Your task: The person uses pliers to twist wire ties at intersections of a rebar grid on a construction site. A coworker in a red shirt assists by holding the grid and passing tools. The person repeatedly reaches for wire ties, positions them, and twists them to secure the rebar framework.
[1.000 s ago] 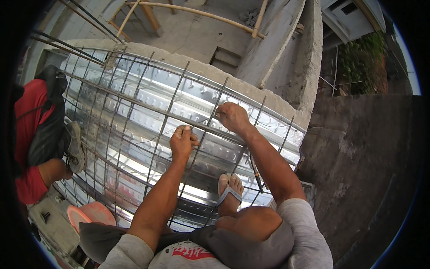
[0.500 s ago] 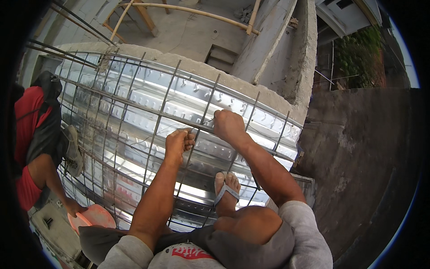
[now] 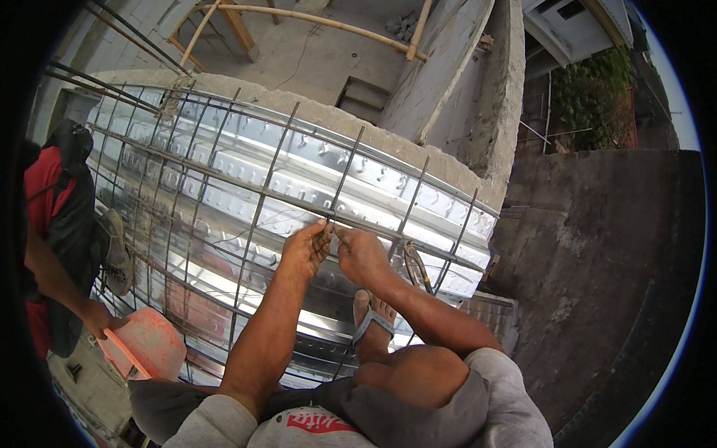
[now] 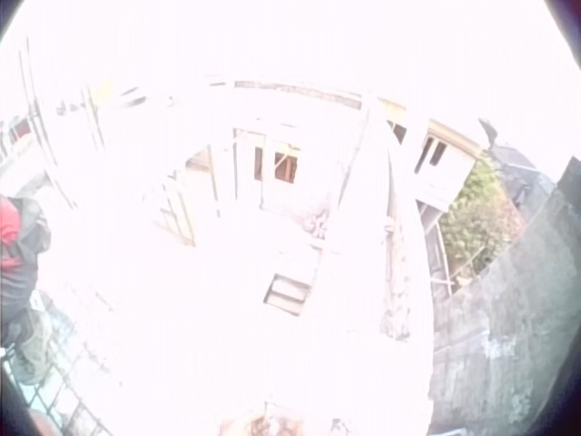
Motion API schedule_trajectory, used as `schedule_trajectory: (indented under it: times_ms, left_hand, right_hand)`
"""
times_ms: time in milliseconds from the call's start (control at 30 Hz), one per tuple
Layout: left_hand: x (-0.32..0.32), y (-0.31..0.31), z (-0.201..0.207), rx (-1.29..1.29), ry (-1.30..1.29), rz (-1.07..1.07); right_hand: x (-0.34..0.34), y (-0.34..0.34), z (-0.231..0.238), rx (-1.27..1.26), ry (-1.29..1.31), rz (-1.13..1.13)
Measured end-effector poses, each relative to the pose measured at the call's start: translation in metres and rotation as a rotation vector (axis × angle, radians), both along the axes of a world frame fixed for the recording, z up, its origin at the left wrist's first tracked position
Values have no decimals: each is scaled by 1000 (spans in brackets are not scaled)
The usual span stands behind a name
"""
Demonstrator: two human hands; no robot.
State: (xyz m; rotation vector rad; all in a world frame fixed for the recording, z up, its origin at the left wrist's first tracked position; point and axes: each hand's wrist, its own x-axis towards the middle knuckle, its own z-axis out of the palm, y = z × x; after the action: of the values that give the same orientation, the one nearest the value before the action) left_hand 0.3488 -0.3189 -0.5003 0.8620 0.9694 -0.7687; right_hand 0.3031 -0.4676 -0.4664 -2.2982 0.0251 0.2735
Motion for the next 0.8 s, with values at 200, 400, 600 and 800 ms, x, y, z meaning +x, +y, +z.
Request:
schedule_trajectory:
  times_ms: [200, 400, 600, 800]
  left_hand:
    - [-1, -1, 0, 132, -62, -96]
    - [2, 1, -2, 191, -269, -276]
    - [11, 10, 0, 41, -231, -466]
    - [9, 13, 0, -72, -203, -426]
  right_hand:
    - [-19, 15, -15, -140, 54, -17]
    - [-25, 27, -7, -36, 54, -44]
    - [-37, 31, 0, 160, 180, -98]
    - [-57, 22, 7, 51, 218, 10]
